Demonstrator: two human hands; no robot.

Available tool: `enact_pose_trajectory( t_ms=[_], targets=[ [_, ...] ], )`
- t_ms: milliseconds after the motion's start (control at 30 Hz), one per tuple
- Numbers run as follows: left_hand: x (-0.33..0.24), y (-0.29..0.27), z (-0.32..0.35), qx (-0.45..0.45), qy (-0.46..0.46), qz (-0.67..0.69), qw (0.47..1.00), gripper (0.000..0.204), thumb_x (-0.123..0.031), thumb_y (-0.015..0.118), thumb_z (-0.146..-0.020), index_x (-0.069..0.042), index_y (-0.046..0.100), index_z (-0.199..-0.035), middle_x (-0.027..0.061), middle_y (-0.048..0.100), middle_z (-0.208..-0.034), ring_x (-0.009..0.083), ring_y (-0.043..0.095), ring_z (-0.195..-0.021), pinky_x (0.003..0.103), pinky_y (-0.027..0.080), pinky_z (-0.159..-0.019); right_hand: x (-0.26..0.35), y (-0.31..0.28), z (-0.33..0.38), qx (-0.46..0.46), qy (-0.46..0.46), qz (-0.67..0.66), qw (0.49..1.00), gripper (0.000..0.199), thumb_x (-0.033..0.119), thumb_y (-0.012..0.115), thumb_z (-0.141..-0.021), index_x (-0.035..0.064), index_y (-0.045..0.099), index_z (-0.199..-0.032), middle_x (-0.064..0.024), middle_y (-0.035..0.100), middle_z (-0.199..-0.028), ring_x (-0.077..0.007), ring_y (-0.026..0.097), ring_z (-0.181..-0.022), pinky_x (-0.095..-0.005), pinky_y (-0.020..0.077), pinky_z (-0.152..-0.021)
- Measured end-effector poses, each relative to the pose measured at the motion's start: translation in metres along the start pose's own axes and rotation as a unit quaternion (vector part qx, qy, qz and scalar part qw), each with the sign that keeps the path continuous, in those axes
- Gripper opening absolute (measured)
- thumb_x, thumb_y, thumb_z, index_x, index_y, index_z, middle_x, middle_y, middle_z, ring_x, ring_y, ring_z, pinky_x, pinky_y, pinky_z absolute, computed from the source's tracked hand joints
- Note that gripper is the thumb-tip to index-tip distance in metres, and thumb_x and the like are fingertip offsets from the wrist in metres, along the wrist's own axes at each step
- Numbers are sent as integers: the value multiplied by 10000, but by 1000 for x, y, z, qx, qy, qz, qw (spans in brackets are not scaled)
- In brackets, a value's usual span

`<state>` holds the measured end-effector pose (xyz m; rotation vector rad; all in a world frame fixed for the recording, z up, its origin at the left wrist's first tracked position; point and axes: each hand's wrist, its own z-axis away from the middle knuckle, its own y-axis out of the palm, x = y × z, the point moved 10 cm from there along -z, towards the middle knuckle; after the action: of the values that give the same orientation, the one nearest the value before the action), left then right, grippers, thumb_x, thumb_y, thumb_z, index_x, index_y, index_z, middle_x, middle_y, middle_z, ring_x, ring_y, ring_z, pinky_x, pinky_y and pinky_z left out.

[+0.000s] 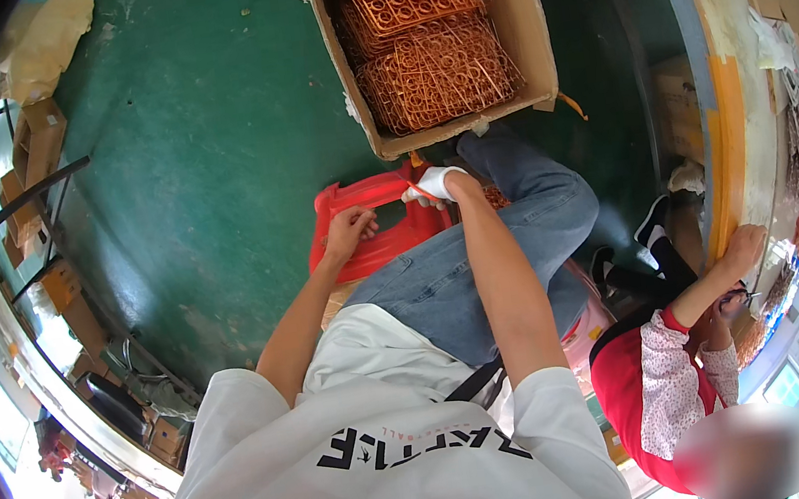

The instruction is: The person uses shears to cut small copper pieces from a copper frame, dropping the pieces into a small box. They then set aside the trimmed frame and retrieve a new one from a large box to continue the process.

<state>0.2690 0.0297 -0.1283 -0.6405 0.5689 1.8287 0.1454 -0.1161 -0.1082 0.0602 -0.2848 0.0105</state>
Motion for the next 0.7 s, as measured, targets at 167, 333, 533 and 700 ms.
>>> enact_pose_trajectory(
  t_ms=[167, 333, 533, 700],
  targets=[
    [-52, -10, 34, -50, 99, -68, 991, 107, -87, 562, -881, 6, 581, -933, 62, 635, -731, 105, 613, -627, 244, 505, -574, 18, 18, 23, 70, -46, -138, 987, 323, 372, 695, -778, 85, 592, -671, -6, 533, -598, -116, 484, -533, -269, 384, -506],
    [-109, -10, 53, -111, 155, -37, 981, 102, -37, 576, -856, 1, 520, -932, 73, 618, -783, 114, 618, -658, 257, 515, -594, 40, 30, 46, 85, -121, -188, 971, 398, 465, 629, -814, 80, 608, -718, -20, 581, -644, -114, 546, -578, -254, 396, -510],
    [-145, -6, 63, -108, 238, -64, 963, 103, -26, 587, -849, -4, 512, -915, 50, 611, -810, 103, 609, -711, 230, 503, -611, 61, 34, 77, 66, -193, -269, 941, 384, 495, 623, -823, 140, 549, -693, 11, 539, -611, -88, 517, -561, -220, 360, -465],
    [-158, -4, 82, -97, 258, -89, 957, 84, -9, 586, -848, -9, 546, -921, 46, 627, -815, 97, 611, -740, 228, 489, -687, 87, 24, 95, -3, -336, -299, 893, 379, 461, 479, -895, 111, 556, -774, -18, 579, -670, -68, 485, -526, -198, 328, -420]
  ],
)
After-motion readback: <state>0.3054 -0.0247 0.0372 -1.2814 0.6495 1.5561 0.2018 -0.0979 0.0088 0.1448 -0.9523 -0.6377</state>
